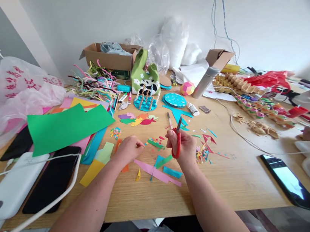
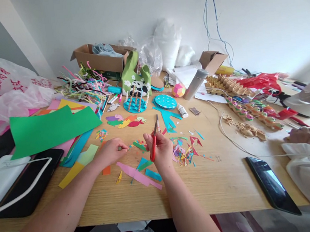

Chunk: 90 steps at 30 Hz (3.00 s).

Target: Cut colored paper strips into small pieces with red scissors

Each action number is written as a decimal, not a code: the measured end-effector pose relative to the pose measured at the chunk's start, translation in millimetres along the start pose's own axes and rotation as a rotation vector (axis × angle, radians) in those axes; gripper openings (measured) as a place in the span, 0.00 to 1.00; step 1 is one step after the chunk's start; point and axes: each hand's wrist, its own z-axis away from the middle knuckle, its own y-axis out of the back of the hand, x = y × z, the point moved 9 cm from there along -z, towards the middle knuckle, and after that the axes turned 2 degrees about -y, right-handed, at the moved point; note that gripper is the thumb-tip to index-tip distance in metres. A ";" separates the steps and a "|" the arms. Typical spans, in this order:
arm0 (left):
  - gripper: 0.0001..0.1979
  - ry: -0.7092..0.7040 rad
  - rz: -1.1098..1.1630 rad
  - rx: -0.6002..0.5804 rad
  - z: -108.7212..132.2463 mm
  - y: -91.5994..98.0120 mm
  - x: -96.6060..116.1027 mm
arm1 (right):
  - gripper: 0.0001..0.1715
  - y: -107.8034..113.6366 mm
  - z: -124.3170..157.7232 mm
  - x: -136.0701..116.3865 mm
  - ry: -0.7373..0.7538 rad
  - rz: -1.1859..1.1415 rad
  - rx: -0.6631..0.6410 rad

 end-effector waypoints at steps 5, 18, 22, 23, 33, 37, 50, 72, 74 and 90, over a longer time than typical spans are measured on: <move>0.06 0.011 -0.043 0.064 1.2 9.7 2.7 | 0.17 -2.8 -10.3 6.4 0.013 0.191 -0.045; 0.08 -0.086 -0.104 0.110 0.8 11.4 3.0 | 0.05 -32.3 -9.9 41.3 0.008 0.909 -0.456; 0.08 -0.070 -0.159 0.088 0.7 10.5 6.2 | 0.07 -36.0 -10.7 45.0 0.026 0.948 -0.425; 0.08 -0.071 -0.172 0.086 0.6 10.5 6.8 | 0.08 -36.9 -11.0 46.1 0.028 0.951 -0.425; 0.09 -0.069 -0.267 0.088 -2.0 9.3 3.8 | 0.03 -33.3 -15.2 41.6 0.025 0.886 -0.427; 0.09 -0.090 -0.261 0.122 -3.5 10.4 0.7 | 0.03 -32.1 -15.4 36.2 0.070 0.878 -0.442; 0.09 -0.123 -0.272 0.156 -3.9 11.1 0.9 | 0.05 -41.9 -12.4 42.4 0.100 0.916 -0.475; 0.14 0.041 0.749 -0.126 2.0 -18.2 8.8 | 0.05 -42.3 -1.1 -0.4 0.093 0.075 -0.463; 0.12 0.082 0.797 -0.058 0.6 -14.6 3.1 | 0.04 -43.0 0.0 -1.3 0.098 0.061 -0.457; 0.15 0.327 1.258 0.578 -0.5 32.8 -49.6 | 0.10 -85.1 42.6 -6.2 0.554 0.625 -0.746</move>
